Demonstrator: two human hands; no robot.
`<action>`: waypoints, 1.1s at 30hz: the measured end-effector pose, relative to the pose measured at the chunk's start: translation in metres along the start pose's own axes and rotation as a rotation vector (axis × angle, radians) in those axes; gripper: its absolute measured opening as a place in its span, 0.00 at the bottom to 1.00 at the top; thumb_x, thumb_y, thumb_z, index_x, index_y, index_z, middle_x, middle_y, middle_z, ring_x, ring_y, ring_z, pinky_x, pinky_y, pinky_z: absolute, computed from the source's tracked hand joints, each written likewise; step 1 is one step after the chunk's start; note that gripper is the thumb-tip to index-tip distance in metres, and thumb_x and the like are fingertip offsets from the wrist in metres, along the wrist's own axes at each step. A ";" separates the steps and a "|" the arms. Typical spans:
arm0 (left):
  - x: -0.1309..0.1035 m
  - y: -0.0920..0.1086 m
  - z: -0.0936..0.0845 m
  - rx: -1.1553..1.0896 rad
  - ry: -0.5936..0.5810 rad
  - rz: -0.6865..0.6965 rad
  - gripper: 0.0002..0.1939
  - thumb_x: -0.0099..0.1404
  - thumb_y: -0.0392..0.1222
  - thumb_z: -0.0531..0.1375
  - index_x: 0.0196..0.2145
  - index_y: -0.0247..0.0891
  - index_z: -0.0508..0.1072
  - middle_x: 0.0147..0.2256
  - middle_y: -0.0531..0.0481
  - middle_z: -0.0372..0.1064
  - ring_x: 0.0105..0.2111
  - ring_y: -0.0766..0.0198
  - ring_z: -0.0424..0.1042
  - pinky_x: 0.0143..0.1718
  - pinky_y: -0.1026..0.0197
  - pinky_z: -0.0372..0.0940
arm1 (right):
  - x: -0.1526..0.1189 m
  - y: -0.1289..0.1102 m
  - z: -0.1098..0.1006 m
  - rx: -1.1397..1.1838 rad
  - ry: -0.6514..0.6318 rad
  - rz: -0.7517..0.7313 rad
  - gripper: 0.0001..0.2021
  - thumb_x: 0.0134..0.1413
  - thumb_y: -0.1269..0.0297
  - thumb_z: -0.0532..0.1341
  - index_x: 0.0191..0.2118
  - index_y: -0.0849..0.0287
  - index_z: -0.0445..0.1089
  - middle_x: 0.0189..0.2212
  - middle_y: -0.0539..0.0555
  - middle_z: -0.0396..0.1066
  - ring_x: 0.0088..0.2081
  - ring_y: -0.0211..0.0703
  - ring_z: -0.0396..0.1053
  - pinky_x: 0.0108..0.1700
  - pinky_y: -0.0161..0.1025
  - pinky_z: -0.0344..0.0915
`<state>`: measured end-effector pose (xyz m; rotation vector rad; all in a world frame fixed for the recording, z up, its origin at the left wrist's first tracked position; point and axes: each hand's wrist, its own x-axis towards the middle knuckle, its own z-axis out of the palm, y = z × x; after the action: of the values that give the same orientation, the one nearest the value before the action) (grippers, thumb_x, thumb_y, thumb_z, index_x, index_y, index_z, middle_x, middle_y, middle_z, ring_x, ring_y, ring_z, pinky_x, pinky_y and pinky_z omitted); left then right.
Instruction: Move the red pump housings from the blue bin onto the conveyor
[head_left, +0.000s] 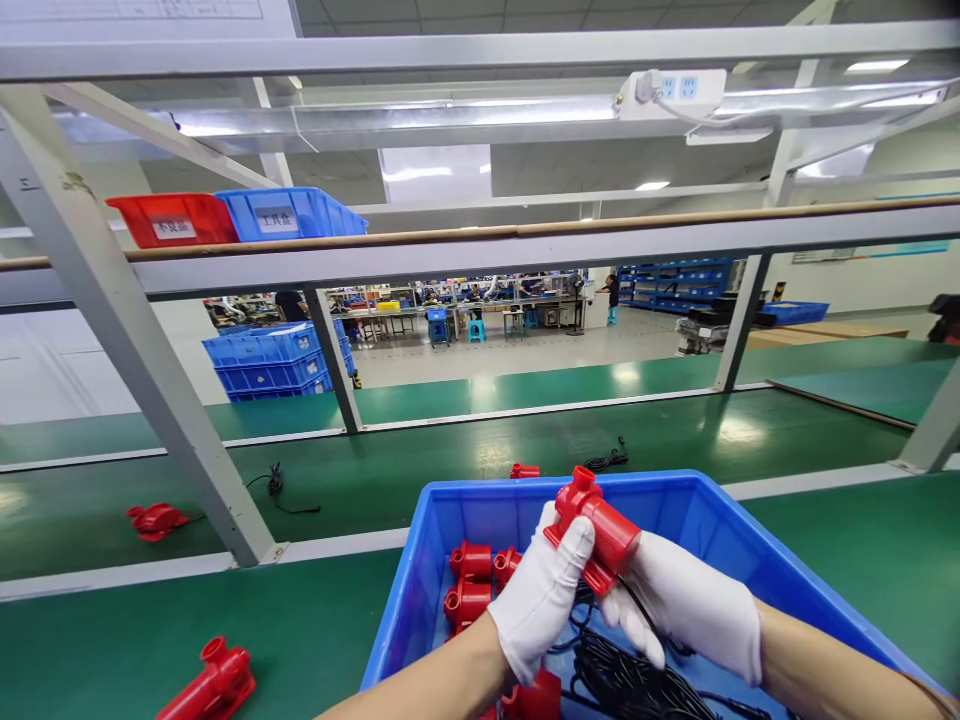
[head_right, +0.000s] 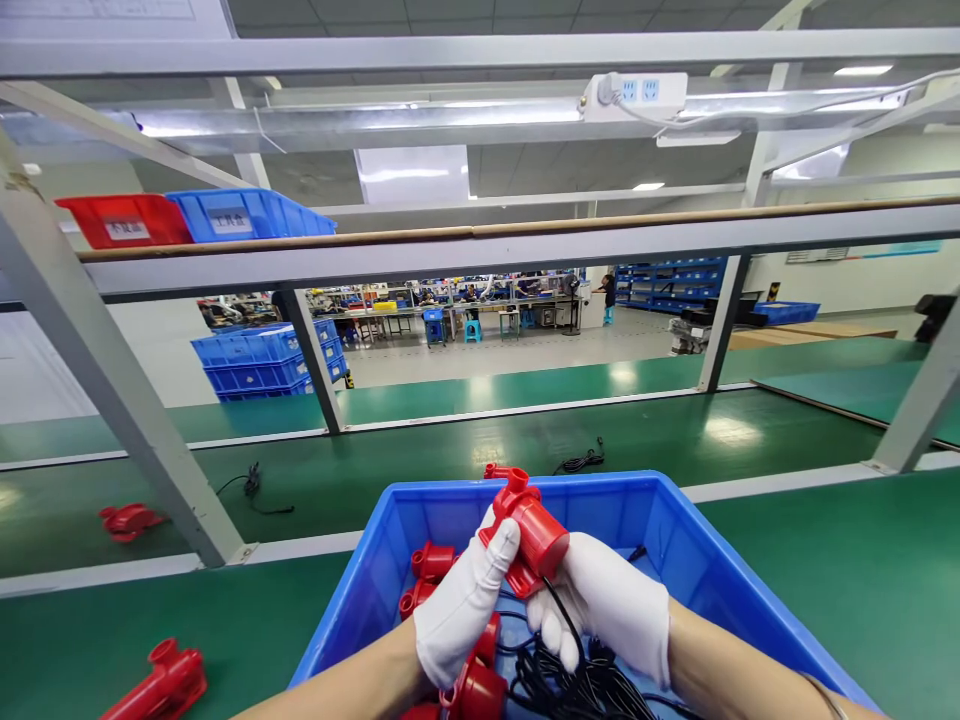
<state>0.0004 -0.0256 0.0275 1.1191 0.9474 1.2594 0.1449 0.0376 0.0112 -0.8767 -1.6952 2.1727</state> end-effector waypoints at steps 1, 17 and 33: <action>0.000 0.002 -0.001 0.028 -0.001 0.054 0.34 0.58 0.70 0.60 0.48 0.38 0.64 0.47 0.44 0.66 0.51 0.53 0.62 0.58 0.54 0.55 | -0.003 -0.001 -0.002 -0.014 -0.014 0.003 0.24 0.61 0.44 0.48 0.32 0.61 0.66 0.24 0.53 0.70 0.20 0.37 0.68 0.22 0.31 0.65; -0.001 0.006 -0.007 0.009 0.008 0.045 0.28 0.60 0.56 0.65 0.49 0.34 0.65 0.47 0.44 0.68 0.48 0.53 0.66 0.53 0.55 0.60 | -0.037 -0.017 -0.004 -0.543 0.358 -0.336 0.20 0.60 0.47 0.58 0.50 0.56 0.63 0.43 0.54 0.72 0.41 0.44 0.72 0.46 0.39 0.70; -0.012 0.023 -0.018 0.036 -0.166 -0.071 0.49 0.58 0.40 0.70 0.66 0.48 0.44 0.64 0.47 0.50 0.59 0.56 0.62 0.59 0.57 0.60 | -0.047 -0.008 0.003 -1.139 0.683 -0.598 0.26 0.58 0.49 0.60 0.58 0.53 0.60 0.54 0.55 0.69 0.52 0.48 0.70 0.56 0.42 0.68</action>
<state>-0.0231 -0.0363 0.0455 1.1885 0.8792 1.0782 0.1790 0.0128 0.0338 -0.9535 -2.2723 0.3301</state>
